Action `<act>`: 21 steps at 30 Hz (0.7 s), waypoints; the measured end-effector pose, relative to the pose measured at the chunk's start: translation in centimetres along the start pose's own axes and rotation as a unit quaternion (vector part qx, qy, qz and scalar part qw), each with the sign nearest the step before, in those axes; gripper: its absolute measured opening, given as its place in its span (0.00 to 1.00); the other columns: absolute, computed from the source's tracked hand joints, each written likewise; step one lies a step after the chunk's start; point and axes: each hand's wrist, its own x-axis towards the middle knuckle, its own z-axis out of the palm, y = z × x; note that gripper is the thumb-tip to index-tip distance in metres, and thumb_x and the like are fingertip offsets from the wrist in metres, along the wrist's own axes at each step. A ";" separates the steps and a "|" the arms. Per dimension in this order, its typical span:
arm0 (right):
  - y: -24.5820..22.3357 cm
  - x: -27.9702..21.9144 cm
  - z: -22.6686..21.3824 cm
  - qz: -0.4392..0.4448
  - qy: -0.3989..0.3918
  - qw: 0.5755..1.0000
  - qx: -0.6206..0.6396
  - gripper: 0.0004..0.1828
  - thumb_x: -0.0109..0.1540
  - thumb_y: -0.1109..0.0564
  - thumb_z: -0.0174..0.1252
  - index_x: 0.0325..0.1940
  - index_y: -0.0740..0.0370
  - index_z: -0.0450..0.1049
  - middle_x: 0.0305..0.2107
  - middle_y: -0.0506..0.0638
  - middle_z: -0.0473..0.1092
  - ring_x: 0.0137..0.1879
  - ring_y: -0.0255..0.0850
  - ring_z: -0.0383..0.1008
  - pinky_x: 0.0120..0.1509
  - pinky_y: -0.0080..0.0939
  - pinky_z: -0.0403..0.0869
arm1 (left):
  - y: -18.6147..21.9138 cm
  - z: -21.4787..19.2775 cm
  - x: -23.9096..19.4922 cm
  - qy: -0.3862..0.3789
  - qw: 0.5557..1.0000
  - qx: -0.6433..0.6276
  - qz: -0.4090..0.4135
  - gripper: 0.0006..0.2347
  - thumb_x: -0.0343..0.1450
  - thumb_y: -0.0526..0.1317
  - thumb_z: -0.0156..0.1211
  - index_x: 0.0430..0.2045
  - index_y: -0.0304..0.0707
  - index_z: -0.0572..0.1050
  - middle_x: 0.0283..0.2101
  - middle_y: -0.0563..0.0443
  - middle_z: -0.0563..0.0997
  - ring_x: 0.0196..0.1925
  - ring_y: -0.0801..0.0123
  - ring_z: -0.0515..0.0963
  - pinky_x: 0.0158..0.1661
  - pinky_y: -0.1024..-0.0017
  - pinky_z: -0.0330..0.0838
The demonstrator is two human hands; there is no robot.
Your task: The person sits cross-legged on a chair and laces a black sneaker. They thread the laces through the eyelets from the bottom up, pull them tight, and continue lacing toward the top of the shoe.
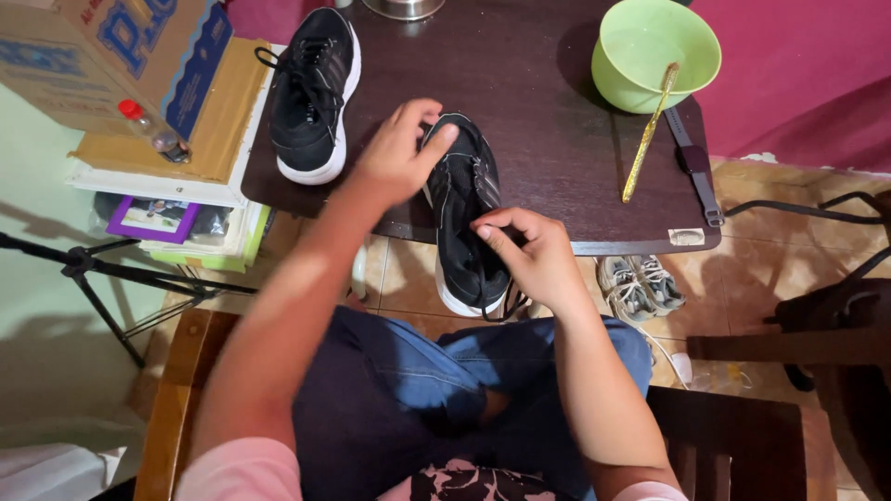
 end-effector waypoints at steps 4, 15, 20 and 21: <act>0.5 0.0 -0.1 0.028 0.040 0.998 0.040 0.05 0.65 0.58 0.66 0.44 0.58 0.84 0.33 0.53 0.81 0.41 0.38 0.78 0.46 0.41 0.76 | 2.6 4.5 -7.7 0.180 0.961 -0.207 0.045 0.32 0.70 0.47 0.68 0.65 0.32 0.60 0.61 0.33 0.64 0.64 0.40 0.65 0.64 0.53 0.61; -6.5 -6.6 -5.5 -0.265 0.143 0.917 0.261 0.05 0.64 0.64 0.60 0.42 0.70 0.76 0.19 0.65 0.68 0.29 0.53 0.67 0.40 0.52 0.72 | 8.7 12.4 -12.9 0.168 0.849 -0.398 -0.304 0.43 0.64 0.48 0.72 0.69 0.40 0.48 0.69 0.33 0.51 0.69 0.38 0.63 0.68 0.52 0.59; -12.6 -13.8 -6.9 -0.353 0.216 0.872 0.263 0.15 0.70 0.48 0.49 0.30 0.34 0.58 0.26 0.25 0.56 0.44 0.25 0.56 0.66 0.39 0.62 | 10.5 11.7 -11.8 0.287 0.807 -0.432 -0.284 0.32 0.68 0.45 0.56 0.67 0.37 0.53 0.62 0.42 0.65 0.65 0.60 0.65 0.63 0.65 0.60; -12.0 -15.0 -8.0 -0.353 0.215 0.872 0.263 0.15 0.70 0.48 0.49 0.30 0.34 0.58 0.26 0.25 0.56 0.44 0.25 0.56 0.66 0.39 0.62 | 10.7 11.0 -11.9 0.287 0.806 -0.432 -0.284 0.32 0.68 0.45 0.56 0.67 0.37 0.53 0.62 0.42 0.65 0.65 0.60 0.65 0.63 0.65 0.60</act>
